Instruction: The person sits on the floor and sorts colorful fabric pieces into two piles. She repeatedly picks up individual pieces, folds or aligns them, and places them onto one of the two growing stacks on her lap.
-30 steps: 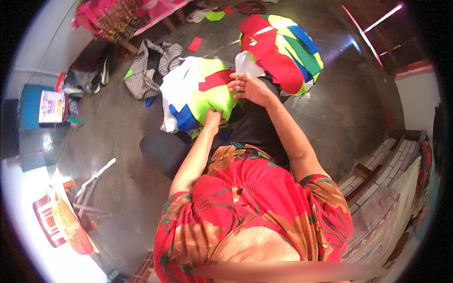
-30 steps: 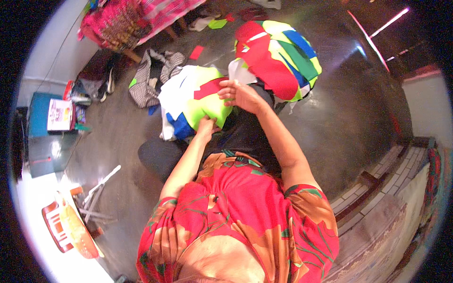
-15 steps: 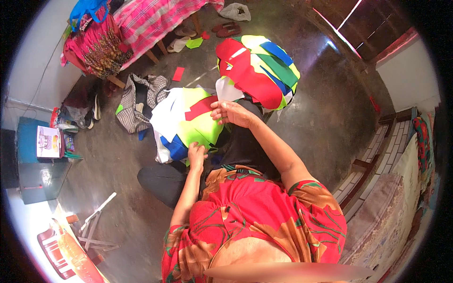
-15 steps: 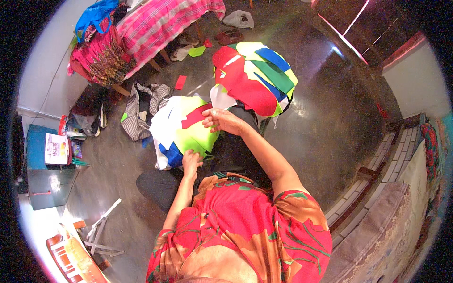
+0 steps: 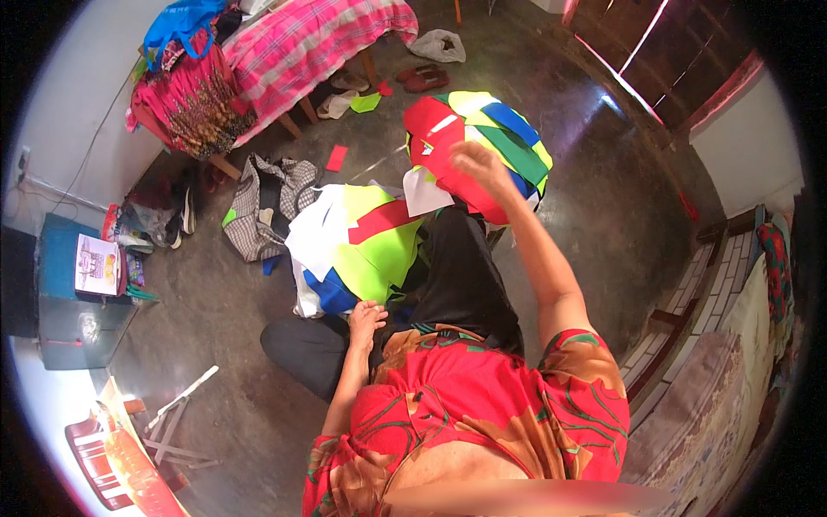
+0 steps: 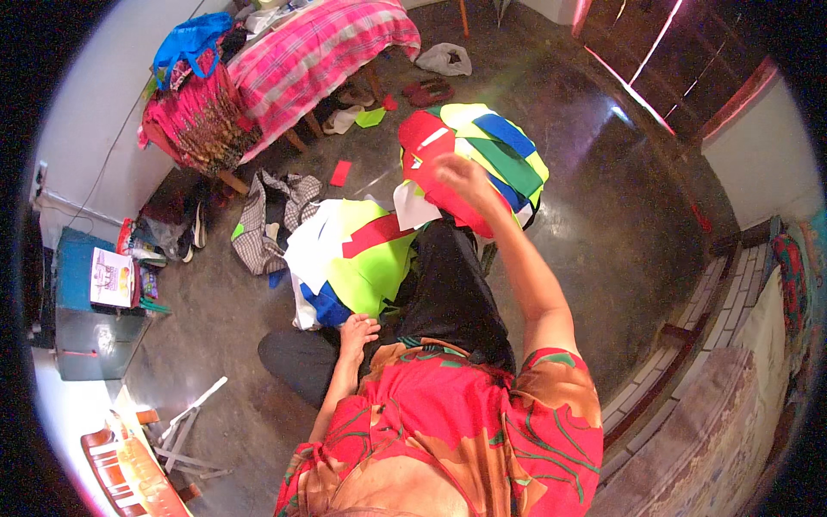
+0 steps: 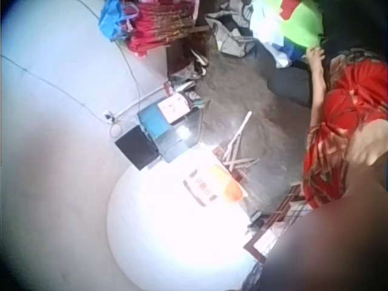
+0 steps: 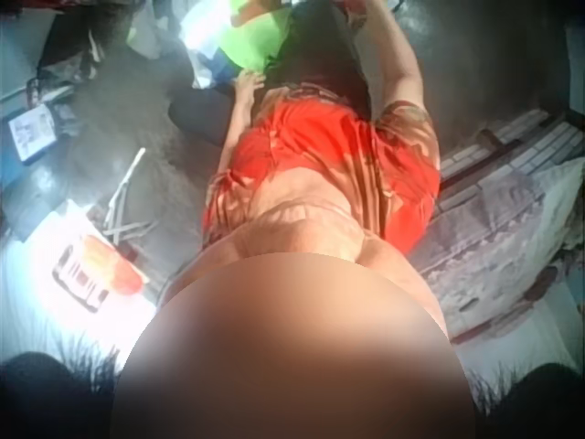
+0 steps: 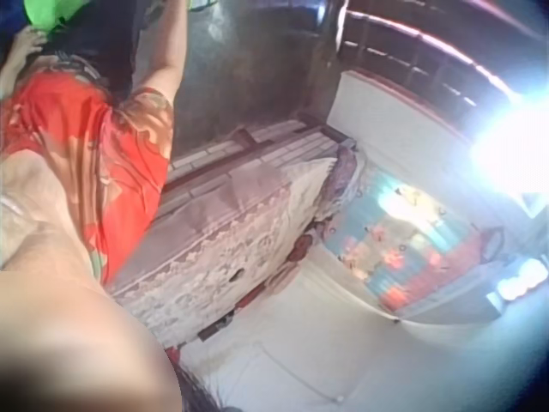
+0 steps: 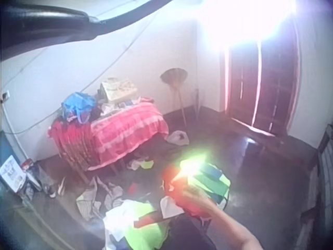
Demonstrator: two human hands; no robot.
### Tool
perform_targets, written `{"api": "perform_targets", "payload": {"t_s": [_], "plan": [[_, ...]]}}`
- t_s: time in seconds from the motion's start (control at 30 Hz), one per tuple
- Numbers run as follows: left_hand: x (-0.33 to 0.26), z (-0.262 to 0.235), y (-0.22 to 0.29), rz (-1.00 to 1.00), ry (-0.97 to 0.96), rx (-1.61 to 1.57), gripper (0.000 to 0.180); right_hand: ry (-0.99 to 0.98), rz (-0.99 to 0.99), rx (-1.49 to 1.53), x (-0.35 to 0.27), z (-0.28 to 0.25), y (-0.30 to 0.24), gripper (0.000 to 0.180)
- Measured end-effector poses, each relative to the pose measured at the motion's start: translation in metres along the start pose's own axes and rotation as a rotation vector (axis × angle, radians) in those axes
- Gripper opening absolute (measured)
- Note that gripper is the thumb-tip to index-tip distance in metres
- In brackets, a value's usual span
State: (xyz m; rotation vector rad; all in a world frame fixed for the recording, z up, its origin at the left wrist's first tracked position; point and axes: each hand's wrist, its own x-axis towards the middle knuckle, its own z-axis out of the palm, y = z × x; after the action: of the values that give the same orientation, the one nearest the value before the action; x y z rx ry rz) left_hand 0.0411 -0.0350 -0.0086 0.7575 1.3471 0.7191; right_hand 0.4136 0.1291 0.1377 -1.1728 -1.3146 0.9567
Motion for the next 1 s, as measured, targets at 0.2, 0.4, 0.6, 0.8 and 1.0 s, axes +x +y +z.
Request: {"api": "perform_targets", "payload": {"t_s": [0.2, 0.4, 0.6, 0.8, 1.0], "plan": [[0.002, -0.005, -0.007, -0.004, -0.012, -0.006, 0.028, 0.495, -0.097, -1.096, 0.044, -0.09, 0.036, 0.041], [0.004, -0.004, -0.006, -0.047, -0.004, 0.001, 0.026, 0.256, 0.113, -1.368, 0.056, -0.099, 0.04, 0.057], [0.009, -0.01, -0.015, -0.057, -0.011, -0.009, 0.033, 0.196, 0.125, -1.36, 0.083, -0.099, 0.056, 0.049], [0.009, -0.009, -0.014, -0.066, 0.004, -0.011, 0.03, 0.381, 0.119, -1.244, 0.09, -0.098, 0.074, 0.025], [0.011, -0.008, -0.015, -0.025, -0.02, -0.016, 0.028, 0.861, 0.068, -0.359, 0.103, -0.145, 0.081, 0.024]]}}
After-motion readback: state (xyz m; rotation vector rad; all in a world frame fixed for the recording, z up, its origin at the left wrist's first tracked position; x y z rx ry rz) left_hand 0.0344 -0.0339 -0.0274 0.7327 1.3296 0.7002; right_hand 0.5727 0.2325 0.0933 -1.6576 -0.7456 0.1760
